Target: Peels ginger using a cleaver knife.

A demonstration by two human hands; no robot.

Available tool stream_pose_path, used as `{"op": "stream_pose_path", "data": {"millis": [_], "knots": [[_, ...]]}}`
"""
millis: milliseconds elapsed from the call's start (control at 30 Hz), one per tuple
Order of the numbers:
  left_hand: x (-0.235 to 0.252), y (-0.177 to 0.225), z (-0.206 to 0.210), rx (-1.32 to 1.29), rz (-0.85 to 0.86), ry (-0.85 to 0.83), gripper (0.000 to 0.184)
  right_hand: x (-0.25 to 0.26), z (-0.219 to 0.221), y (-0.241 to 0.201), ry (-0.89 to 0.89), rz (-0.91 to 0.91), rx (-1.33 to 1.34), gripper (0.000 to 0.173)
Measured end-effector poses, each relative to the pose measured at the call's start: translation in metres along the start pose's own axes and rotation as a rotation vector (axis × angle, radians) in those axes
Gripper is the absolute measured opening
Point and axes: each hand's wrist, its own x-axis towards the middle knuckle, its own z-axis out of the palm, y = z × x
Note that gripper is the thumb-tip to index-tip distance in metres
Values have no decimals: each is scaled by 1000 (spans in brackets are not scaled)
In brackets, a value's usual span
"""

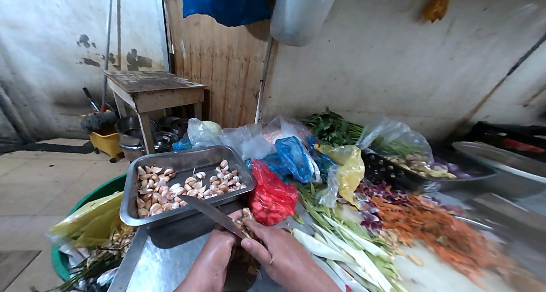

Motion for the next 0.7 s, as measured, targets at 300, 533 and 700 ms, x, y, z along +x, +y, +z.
{"op": "stream_pose_path", "data": {"millis": [300, 533, 700], "knots": [[1, -1, -1, 8, 11, -28, 32, 0, -1, -1, -13, 10, 9, 75], [2, -2, -2, 12, 29, -42, 32, 0, -3, -3, -40, 24, 8, 75], [3, -3, -3, 15, 22, -38, 32, 0, -3, -1, -35, 17, 3, 74]]}}
